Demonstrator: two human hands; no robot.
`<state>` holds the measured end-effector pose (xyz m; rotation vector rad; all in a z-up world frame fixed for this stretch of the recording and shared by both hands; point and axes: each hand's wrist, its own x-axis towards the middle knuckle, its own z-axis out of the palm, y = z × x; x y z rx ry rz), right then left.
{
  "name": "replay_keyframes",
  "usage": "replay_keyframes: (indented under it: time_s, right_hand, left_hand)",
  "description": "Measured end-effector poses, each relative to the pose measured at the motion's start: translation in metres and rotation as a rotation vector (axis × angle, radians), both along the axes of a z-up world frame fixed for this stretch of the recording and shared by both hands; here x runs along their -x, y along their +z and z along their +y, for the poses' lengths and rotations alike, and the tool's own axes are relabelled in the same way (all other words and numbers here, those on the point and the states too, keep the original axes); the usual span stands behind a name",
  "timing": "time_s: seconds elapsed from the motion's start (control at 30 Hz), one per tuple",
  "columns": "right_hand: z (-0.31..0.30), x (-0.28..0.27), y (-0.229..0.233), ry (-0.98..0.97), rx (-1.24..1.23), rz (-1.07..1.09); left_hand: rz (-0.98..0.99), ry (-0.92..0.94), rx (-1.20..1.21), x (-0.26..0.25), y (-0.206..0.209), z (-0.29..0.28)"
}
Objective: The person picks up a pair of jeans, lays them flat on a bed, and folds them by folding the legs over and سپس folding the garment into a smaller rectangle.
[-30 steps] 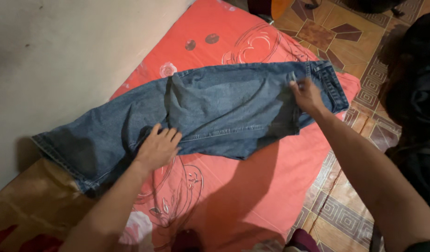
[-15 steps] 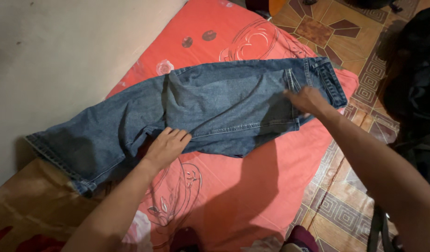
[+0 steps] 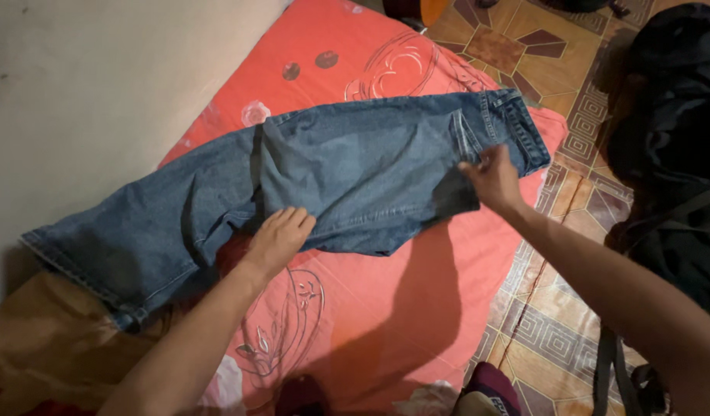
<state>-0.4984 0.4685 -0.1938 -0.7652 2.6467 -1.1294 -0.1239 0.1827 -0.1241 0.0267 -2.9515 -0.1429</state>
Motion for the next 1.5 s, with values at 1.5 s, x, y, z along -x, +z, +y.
replay_keyframes:
  time_s: [1.5]
  right_hand:
    - [-0.084, 0.069, 0.018, 0.1, 0.249, -0.127]
  left_hand:
    - [-0.311, 0.448, -0.094, 0.108, 0.027, -0.181]
